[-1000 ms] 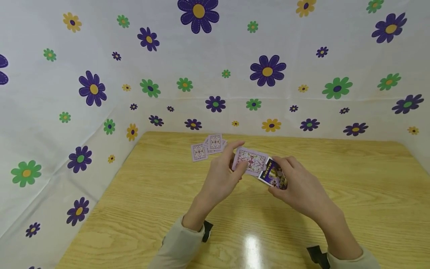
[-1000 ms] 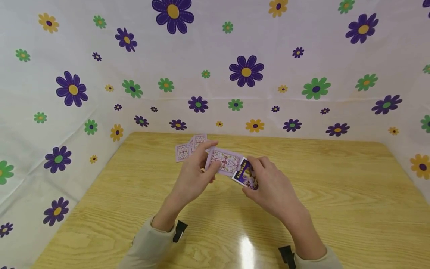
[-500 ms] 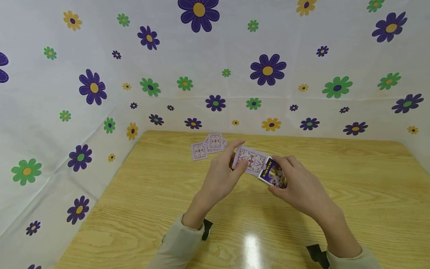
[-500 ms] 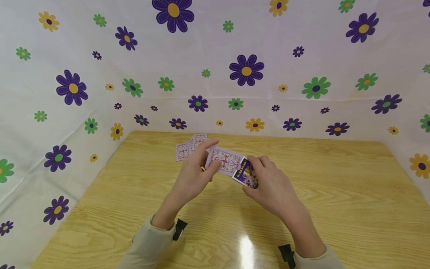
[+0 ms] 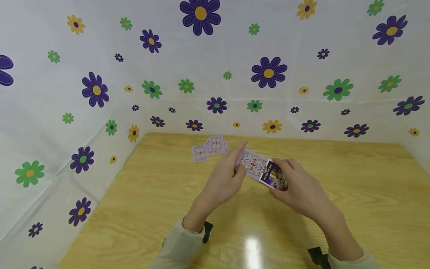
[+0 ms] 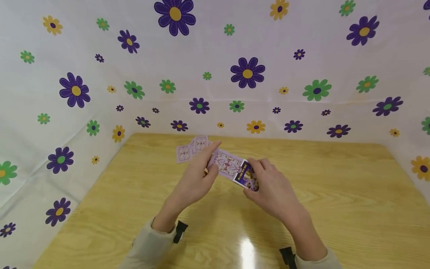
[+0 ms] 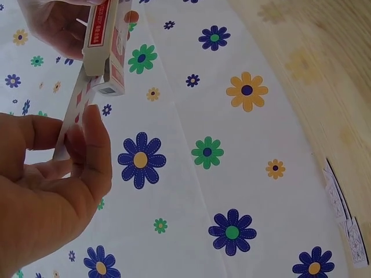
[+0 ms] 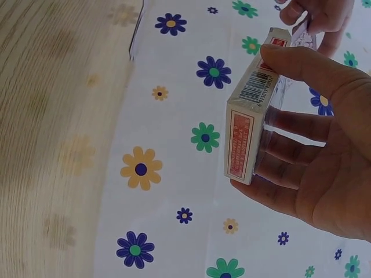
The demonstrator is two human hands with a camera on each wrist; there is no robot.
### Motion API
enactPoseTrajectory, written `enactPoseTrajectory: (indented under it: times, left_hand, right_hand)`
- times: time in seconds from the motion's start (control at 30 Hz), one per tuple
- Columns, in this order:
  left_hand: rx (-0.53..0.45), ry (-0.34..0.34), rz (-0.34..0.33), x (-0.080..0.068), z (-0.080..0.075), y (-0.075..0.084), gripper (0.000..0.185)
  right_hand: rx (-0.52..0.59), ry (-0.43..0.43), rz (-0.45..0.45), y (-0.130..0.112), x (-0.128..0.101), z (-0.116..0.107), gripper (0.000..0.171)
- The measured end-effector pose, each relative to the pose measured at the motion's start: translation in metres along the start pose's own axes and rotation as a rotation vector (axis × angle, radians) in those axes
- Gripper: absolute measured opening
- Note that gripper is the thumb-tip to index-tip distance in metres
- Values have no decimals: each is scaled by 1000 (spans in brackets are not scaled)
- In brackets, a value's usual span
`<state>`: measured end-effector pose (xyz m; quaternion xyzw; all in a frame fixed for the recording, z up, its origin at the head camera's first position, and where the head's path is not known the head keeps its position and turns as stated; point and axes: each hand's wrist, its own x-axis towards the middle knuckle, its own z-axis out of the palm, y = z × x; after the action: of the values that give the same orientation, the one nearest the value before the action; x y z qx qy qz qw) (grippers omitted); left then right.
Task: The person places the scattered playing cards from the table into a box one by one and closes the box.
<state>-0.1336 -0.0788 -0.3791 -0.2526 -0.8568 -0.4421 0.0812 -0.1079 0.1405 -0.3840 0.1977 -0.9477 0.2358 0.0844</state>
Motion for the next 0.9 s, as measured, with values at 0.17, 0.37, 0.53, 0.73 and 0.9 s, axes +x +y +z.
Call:
enactPoseTrajectory:
  times: [0.17, 0.37, 0.53, 0.73, 0.9]
  left_hand:
    - [-36, 6, -17, 1, 1, 3, 59]
    - [-94, 92, 52, 0, 0, 5, 35]
    - [-78, 122, 118, 0, 1, 6, 29]
    - [-64, 142, 170, 0, 2, 6, 30]
    - [-51, 125, 173, -1, 4, 6, 34]
  right_hand:
    - [-5, -3, 4, 1, 1, 0, 76]
    - [9, -8, 11, 1, 0, 1, 76]
    - [15, -13, 14, 0, 0, 2, 76]
    - [9, -8, 5, 0, 1, 2, 76]
    - [5, -14, 18, 1, 0, 2, 76]
